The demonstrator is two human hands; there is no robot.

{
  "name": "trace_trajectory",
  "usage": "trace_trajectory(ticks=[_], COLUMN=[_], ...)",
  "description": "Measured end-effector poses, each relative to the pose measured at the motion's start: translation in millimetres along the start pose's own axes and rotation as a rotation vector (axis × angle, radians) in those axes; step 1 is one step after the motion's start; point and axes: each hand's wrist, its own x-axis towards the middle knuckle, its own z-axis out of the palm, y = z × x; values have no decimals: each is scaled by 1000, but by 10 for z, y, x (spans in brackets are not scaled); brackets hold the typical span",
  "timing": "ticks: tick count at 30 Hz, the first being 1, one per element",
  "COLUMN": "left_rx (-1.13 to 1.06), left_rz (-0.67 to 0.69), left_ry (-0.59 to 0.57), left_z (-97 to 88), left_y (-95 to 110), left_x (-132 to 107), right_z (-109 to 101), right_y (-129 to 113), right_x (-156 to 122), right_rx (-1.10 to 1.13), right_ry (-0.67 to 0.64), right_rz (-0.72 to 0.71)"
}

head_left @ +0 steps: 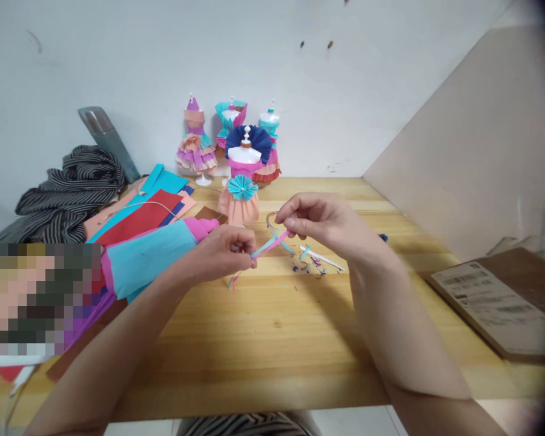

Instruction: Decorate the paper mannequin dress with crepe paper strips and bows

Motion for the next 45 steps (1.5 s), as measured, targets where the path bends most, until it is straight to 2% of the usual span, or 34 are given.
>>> trace_trajectory(ticks=[3, 6, 9, 10, 12, 15, 20, 24, 27, 35, 38, 45], left_rx=[-59, -61, -88, -111, -157, -186, -111, -75, -108, -230, -241, -136], left_rz=[-2, 17, 12, 5, -8, -21, -1, -15, -22, -78, -80, -52], left_ry=[-13, 5, 23, 20, 11, 15, -20, 77, 102, 20, -6, 27], left_z=[-22, -42, -55, -57, -56, -46, -7, 15, -8, -52, -31, -30], left_y=[-8, -25, -6, 9, 39, 63, 90, 139, 155, 133, 127, 130], left_x=[-1, -4, -17, -23, -37, -49, -56, -71, -87, -89, -85, -89], right_z=[-48, -92, -77, -53, 22, 159, 290, 303, 320, 381, 395, 416], right_y=[18, 25, -2, -18, -52, -82, -69, -78, -92, -72, -60, -64], right_x=[6, -13, -64, -84, -123, -155, -147, -152, -177, -183, -168, -150], right_rx=[-35, -160, -329, -351, -365, -432, -471, -388, -381, -505, -479, -419], right_ry=[-7, 1, 84, 70, -35, -149, -154, -155, -151, -60, -52, -47], right_rz=[13, -3, -157, -237, -381, -477, -421, -371, -366, -505, -481, -411])
